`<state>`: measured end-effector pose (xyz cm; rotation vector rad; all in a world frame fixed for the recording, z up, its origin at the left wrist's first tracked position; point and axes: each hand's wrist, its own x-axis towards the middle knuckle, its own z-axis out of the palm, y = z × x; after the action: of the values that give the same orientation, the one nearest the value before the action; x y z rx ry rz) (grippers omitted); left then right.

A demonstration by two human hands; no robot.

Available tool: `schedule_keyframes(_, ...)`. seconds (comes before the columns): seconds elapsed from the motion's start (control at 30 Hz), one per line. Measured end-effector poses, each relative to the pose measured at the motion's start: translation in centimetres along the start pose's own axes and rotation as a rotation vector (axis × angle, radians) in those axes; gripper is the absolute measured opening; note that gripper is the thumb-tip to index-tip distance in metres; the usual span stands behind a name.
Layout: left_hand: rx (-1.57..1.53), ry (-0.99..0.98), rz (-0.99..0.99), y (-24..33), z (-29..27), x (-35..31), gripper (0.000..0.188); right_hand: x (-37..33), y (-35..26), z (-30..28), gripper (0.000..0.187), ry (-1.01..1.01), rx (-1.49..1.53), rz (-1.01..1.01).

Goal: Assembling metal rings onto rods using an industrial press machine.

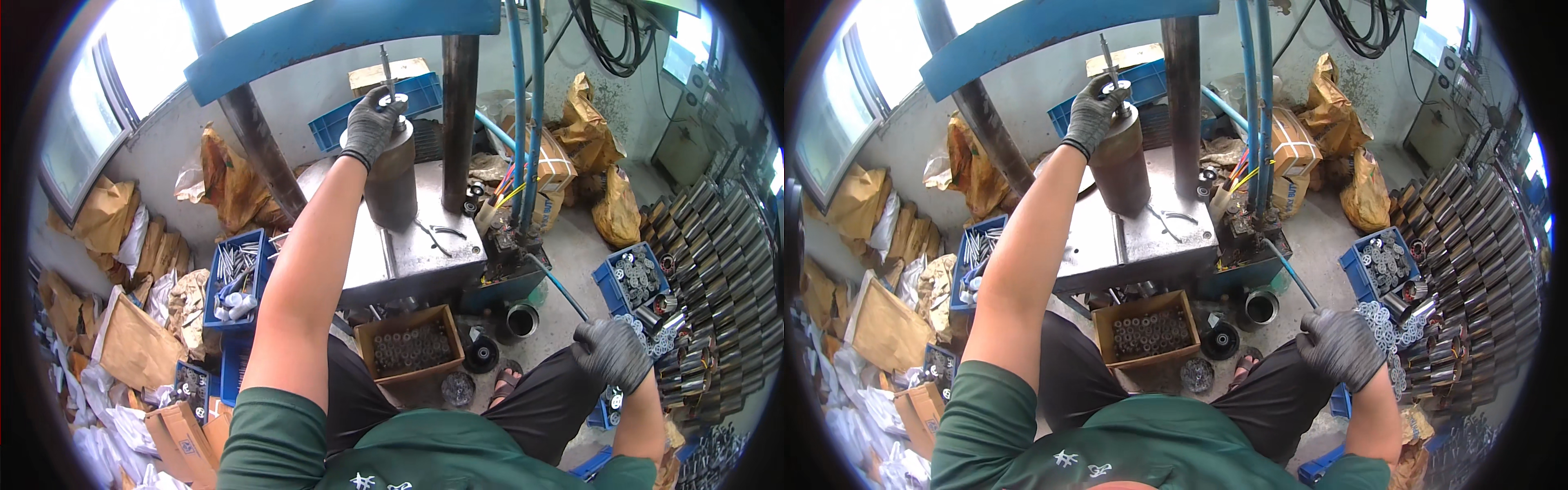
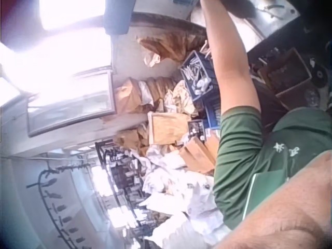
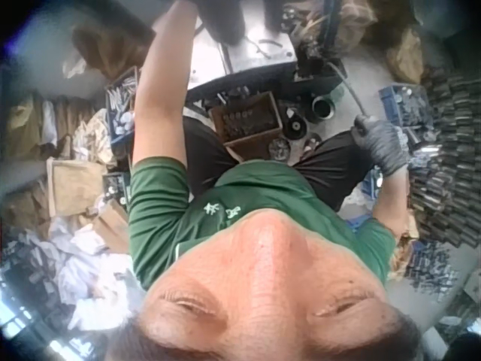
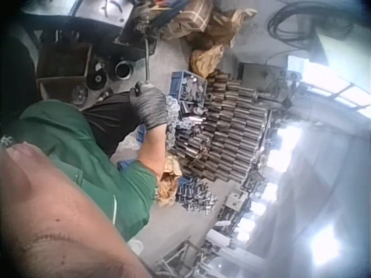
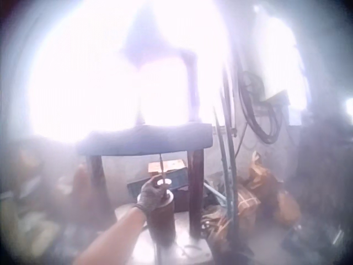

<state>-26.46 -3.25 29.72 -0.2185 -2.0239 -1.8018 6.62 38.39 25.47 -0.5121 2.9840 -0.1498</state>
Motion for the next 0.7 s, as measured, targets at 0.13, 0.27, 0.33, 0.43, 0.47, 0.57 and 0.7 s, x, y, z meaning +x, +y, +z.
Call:
schedule_keyframes(0.13, 0.117, 0.027, 0.054, 0.0, 0.0, 0.0, 0.050, -1.1, -0.6, 1.1, 0.022, 0.039, 0.034, 0.049)
schedule_keyframes(0.27, 0.102, 0.029, 0.038, 0.1, 0.1, 0.1, 0.047, -1.4, -0.6, 1.4, 0.022, 0.123, 0.059, 0.056)
schedule_keyframes(0.33, 0.109, 0.034, 0.053, 0.0, 0.1, 0.2, 0.047, -1.3, -0.5, 1.4, 0.021, 0.108, 0.066, 0.060)
schedule_keyframes(0.43, 0.158, 0.043, 0.056, -0.1, 0.1, 0.3, 0.048, -1.1, -0.4, 1.2, 0.021, 0.085, 0.059, 0.056)
schedule_keyframes(0.47, 0.157, 0.044, 0.055, -0.2, 0.0, 0.3, 0.048, -1.1, -0.4, 1.1, 0.021, 0.080, 0.049, 0.051)
schedule_keyframes(0.57, 0.153, 0.039, 0.065, -0.3, -0.1, 0.3, 0.048, -1.0, -0.4, 0.8, 0.021, 0.088, 0.067, 0.048)
schedule_keyframes(0.7, 0.222, 0.031, 0.053, -0.3, -0.3, 0.3, 0.047, -0.7, 0.1, 0.0, 0.021, 0.048, 0.084, 0.052)
